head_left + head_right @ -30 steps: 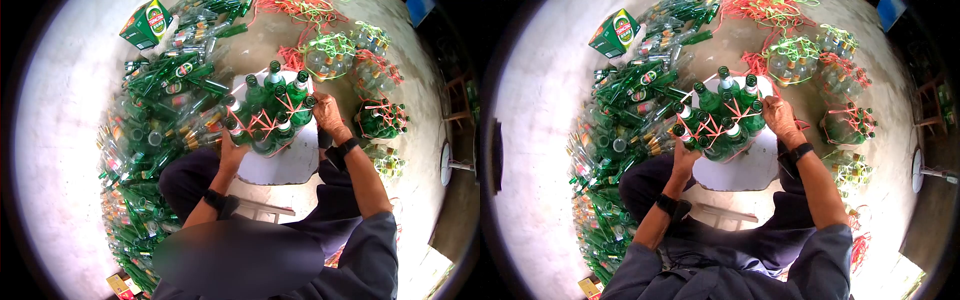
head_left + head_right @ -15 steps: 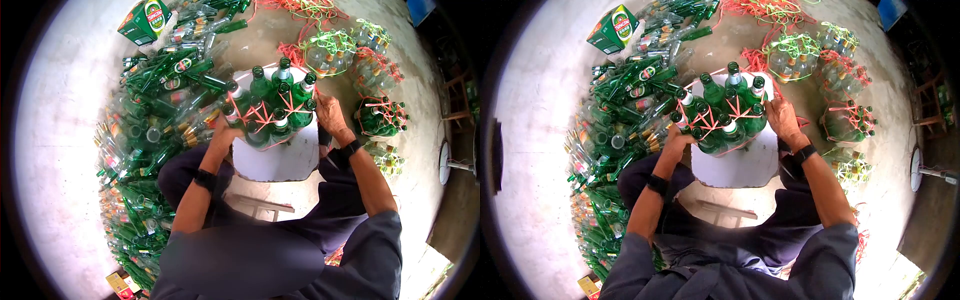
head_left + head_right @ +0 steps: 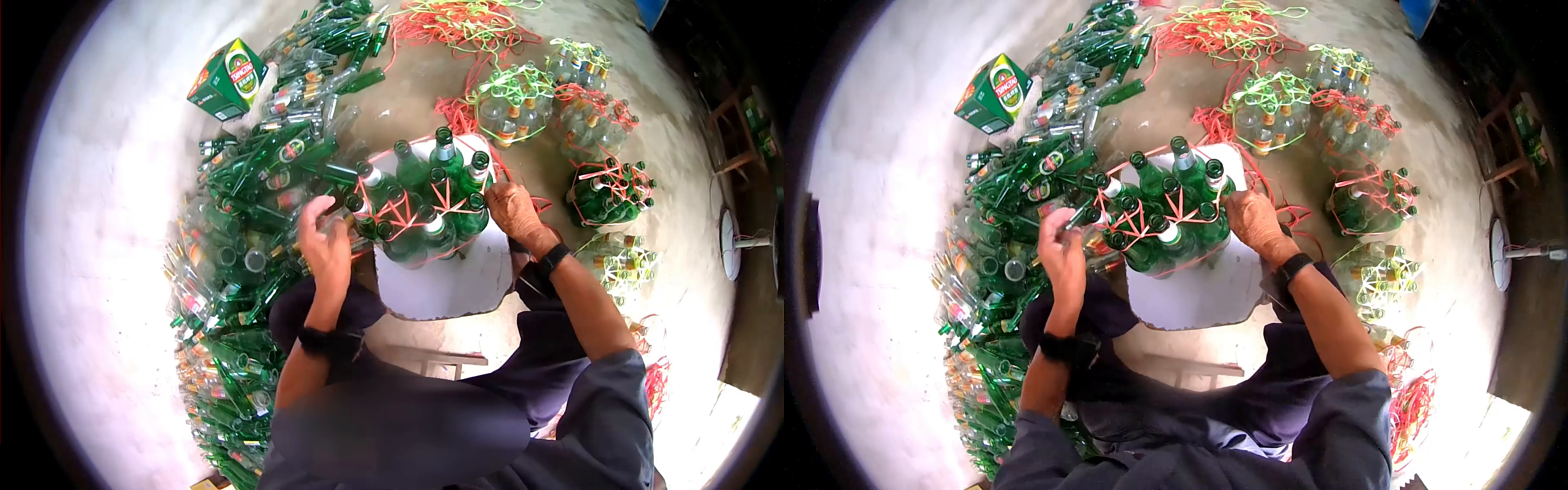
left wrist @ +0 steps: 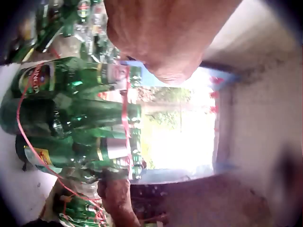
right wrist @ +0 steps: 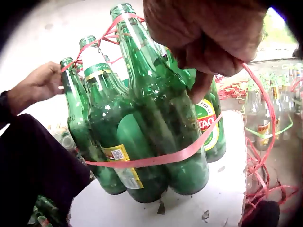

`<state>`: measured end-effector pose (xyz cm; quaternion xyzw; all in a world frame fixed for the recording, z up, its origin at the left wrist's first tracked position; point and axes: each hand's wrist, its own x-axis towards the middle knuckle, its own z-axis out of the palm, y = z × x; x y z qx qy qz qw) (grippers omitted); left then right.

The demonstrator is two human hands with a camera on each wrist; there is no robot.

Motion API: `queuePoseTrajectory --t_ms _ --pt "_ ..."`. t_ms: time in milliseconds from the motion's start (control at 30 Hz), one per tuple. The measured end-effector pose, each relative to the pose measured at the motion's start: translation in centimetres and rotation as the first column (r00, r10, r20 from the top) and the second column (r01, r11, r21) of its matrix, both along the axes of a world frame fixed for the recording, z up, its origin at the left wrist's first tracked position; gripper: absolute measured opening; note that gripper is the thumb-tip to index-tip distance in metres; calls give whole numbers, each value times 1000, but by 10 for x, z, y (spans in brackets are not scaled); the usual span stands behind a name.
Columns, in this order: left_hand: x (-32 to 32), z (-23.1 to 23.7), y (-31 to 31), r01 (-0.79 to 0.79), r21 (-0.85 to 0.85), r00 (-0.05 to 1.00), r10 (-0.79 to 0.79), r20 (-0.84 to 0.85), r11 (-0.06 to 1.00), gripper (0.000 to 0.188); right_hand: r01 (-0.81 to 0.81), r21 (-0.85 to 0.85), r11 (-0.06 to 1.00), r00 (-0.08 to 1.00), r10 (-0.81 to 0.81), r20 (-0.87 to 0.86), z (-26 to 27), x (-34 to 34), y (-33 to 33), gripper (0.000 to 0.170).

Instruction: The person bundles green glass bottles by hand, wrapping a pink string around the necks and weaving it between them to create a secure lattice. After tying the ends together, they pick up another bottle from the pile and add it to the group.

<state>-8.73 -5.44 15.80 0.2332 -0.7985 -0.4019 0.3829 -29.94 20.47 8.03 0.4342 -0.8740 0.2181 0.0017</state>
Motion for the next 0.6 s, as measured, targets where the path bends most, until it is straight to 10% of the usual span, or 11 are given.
queuePoseTrajectory --t_ms 267,600 --pt "-75 79 79 575 -447 807 -567 168 686 30 210 -61 976 942 -185 282 8 4 -8 36" --pt "-120 53 89 815 -407 569 -430 701 414 39 222 73 972 880 -232 414 1 -17 -21 33"
